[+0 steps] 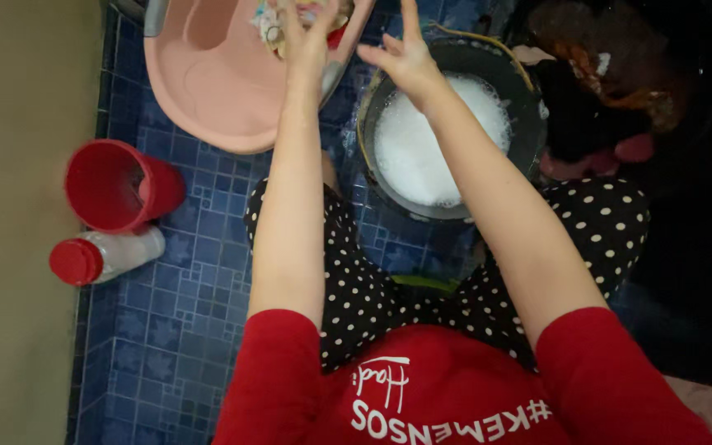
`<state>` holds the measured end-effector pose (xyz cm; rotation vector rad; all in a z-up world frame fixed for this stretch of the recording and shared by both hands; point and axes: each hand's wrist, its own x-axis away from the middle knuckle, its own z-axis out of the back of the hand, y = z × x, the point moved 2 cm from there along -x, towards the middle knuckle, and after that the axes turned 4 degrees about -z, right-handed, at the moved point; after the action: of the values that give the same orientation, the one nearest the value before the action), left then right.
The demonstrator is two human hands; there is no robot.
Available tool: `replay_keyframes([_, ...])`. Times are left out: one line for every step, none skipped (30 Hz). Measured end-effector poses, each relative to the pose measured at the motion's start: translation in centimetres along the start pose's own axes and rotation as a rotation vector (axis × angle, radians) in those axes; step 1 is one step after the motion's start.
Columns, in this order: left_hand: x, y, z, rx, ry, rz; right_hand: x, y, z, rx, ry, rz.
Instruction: The person hand washes several pieces of clothing in a bucket of soapy water. They scrub and rinse a colorful patterned cloth, a dark brown cloth, and a white cloth, using a red brush on the white item. Washed items are placed into a pink basin beside the bucket.
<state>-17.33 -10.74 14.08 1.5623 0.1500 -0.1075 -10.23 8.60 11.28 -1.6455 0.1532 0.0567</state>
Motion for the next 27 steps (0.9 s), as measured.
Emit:
replay_keyframes([0.0, 0.0, -0.1, -0.128, -0.046, -0.039, 1.0, 0.5, 0.5, 0.129, 0.029, 0.012])
replay_keyframes([0.0, -0.3, -0.9, -0.25, -0.102, -0.078, 1.6, 0.7, 1.7, 0.265, 0.068, 0.021])
replay_keyframes([0.3, -0.6, -1.8, -0.279, -0.107, -0.09, 2.5, 1.0, 2.4, 0.333, 0.08, 0.072])
replay_keyframes([1.1, -0.9, -3.3, -0.305, -0.122, -0.105, 3.5, 1.1, 3.4, 0.405, 0.102, 0.12])
replay_keyframes([1.8, -1.0, -5.0, -0.331, -0.137, -0.121, 4.2, 1.1, 4.7, 0.422, 0.105, 0.031])
replay_keyframes([2.7, -0.9, -6.6, -0.381, -0.168, -0.165, 5.7, 1.0, 5.9, 0.437, 0.104, -0.064])
replay_keyframes([3.8, -0.6, -8.2, -0.429, -0.198, -0.211, 6.7, 0.6, 7.1, 0.448, 0.103, -0.158])
replay_keyframes([5.0, 0.0, -9.9, -0.48, -0.225, -0.26, 7.2, -0.2, 8.7, 0.399, 0.107, -0.168])
replay_keyframes([6.0, 0.8, -11.7, -0.462, -0.24, -0.312, 7.7, -1.1, 10.6, 0.35, 0.111, -0.177])
replay_keyframes([6.9, 1.5, -13.6, -0.444, -0.255, -0.363, 8.2, -1.8, 12.7, 0.299, 0.116, -0.186])
replay_keyframes([8.0, 2.2, -15.5, -0.425, -0.27, -0.413, 8.5, -2.4, 15.3, 0.185, 0.189, -0.216])
replay_keyframes([9.0, 2.8, -17.5, -0.424, -0.319, -0.427, 8.7, -2.7, 18.3, 0.068, 0.261, -0.235])
replay_keyframes([10.0, 3.1, -19.5, -0.423, -0.367, -0.442, 8.9, -2.6, 21.6, -0.029, 0.316, -0.266])
replay_keyframes([11.1, 3.4, -21.3, -0.422, -0.415, -0.451, 9.3, -2.0, 24.9, -0.127, 0.37, -0.299])
replay_keyframes([12.1, 3.7, -23.0, -0.41, -0.441, -0.502, 9.8, -1.0, 28.4, -0.05, 0.441, -0.258])
replay_keyframes([13.2, 3.9, -24.6, -0.396, -0.465, -0.554, 10.3, 0.3, 31.9, 0.029, 0.511, -0.217])
replay_keyframes([14.0, 4.1, -26.2, -0.381, -0.49, -0.606, 11.1, 2.1, 35.1, 0.109, 0.58, -0.177])
replay_keyframes([14.8, 3.9, -27.8, -0.39, -0.53, -0.609, 12.1, 4.6, 37.9, 0.194, 0.648, -0.271])
replay_keyframes([15.4, 3.7, -29.4, -0.399, -0.57, -0.613, 13.2, 7.1, 40.4, 0.278, 0.714, -0.368])
replay_keyframes([15.9, 3.5, -30.9, -0.409, -0.605, -0.617, 14.6, 9.0, 42.1, 0.363, 0.773, -0.467])
replay_keyframes([16.5, 3.4, -32.3, -0.442, -0.635, -0.635, 16.1, 10.3, 42.4, 0.633, 0.757, -0.371])
replay_keyframes([17.0, 3.1, -33.5, -0.477, -0.66, -0.654, 17.0, 11.0, 42.6, 0.901, 0.724, -0.268])
replay_keyframes([17.4, 2.9, -34.5, -0.511, -0.685, -0.673, 18.3, 12.0, 42.5, 0.918, 0.659, -0.34])
replay_keyframes([17.7, 2.8, -35.5, -0.642, -0.69, -0.694, 19.8, 13.3, 40.7, 0.932, 0.593, -0.409])
replay_keyframes([18.1, 2.8, -36.2, -0.773, -0.693, -0.715, 20.5, 13.9, 38.5, 0.987, 0.65, -0.485])
replay_keyframes([18.3, 2.9, -36.8, -0.905, -0.688, -0.737, 20.5, 14.0, 37.0, 1.043, 0.707, -0.557])
replay_keyframes([18.4, 2.8, -37.2, -1.011, -0.754, -0.691, 20.5, 13.9, 36.2, 1.05, 0.691, -0.573])
